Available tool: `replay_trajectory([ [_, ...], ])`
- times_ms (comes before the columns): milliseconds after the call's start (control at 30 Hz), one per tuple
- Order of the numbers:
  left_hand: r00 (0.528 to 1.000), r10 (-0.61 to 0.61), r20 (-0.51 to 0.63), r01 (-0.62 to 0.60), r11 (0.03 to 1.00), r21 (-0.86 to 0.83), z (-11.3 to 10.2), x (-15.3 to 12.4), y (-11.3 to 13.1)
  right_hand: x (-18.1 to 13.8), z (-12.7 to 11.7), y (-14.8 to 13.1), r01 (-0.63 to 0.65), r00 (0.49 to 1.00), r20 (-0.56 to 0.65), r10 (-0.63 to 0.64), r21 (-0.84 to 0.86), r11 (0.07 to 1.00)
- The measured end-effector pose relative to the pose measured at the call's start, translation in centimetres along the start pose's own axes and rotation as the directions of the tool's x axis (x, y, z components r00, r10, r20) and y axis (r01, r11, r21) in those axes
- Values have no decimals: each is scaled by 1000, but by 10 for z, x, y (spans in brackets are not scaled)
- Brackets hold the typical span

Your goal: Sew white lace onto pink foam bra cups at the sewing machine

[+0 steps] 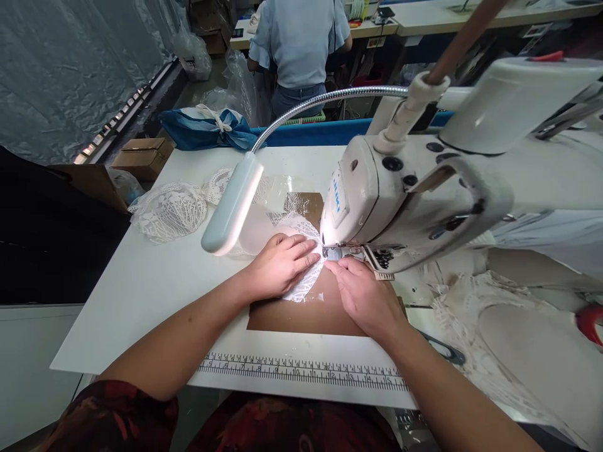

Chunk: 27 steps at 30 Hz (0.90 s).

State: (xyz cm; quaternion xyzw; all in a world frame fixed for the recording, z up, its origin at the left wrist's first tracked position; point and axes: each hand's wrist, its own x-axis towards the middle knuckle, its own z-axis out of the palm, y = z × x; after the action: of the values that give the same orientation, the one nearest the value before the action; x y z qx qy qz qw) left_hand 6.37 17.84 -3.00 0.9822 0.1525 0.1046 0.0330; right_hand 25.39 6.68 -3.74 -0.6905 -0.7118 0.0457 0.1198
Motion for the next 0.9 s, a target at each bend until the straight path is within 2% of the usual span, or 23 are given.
replay_trajectory([
  [167,995,99,24,-96,991,-96,-4,-3,-1,-1,-4,-2,13,1000,-13,-12,17,1000],
  [400,978,202,58,-194,974,-120,-2,-1,-4,-1,1,-1,134,990,-38,-136,-64,989],
  [567,977,197,76,-185,973,-140,-5,1,-5,-3,2,-1,144,987,-53,-150,-101,984],
  [900,975,211,71,-199,969,-146,-5,1,-7,-3,-2,3,266,964,-7,-267,-81,961],
])
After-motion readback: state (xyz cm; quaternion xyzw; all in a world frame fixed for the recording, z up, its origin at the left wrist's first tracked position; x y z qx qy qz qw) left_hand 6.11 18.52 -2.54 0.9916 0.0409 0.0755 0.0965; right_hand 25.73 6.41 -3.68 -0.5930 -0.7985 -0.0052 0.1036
